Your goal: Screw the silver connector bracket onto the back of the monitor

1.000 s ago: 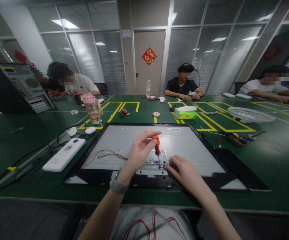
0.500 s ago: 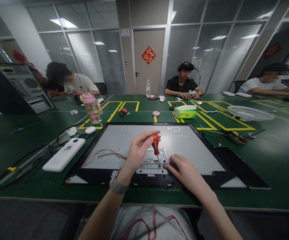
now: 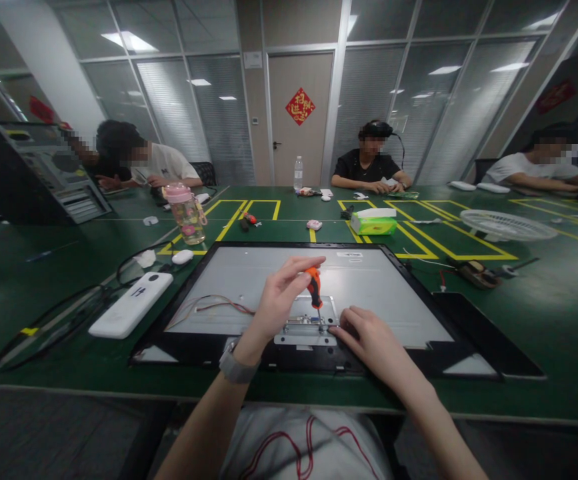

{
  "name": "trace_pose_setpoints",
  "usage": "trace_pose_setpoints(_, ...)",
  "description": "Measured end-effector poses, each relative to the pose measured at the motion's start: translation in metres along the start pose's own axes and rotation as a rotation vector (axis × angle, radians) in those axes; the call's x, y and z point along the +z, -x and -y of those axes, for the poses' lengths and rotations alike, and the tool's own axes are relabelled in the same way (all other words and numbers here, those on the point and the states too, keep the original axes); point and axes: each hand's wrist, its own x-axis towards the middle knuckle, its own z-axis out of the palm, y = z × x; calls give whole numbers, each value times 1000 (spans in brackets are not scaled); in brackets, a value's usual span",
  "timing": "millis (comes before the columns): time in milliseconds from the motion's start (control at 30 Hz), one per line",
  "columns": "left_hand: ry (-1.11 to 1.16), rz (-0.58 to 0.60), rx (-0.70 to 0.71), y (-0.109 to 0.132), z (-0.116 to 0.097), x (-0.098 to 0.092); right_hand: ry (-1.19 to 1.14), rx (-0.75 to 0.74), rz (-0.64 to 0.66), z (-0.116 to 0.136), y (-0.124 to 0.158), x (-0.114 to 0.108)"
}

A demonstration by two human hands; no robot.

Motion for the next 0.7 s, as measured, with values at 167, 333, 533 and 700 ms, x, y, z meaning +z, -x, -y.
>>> trace_pose_setpoints(167,-57,-33,-7,0,-1,2,-4,4,9,0,1,0)
trace_pose_setpoints(333,7,-1,-21,1,1,0,-26,-4,-3,-2,0,2)
trace_pose_setpoints(533,17,-39,-11,1,0,1,-15,0,11,-2,0,1)
trace_pose_setpoints(700,-26,-16,8,0,-1,3,-13,-3,4,-2,0,1)
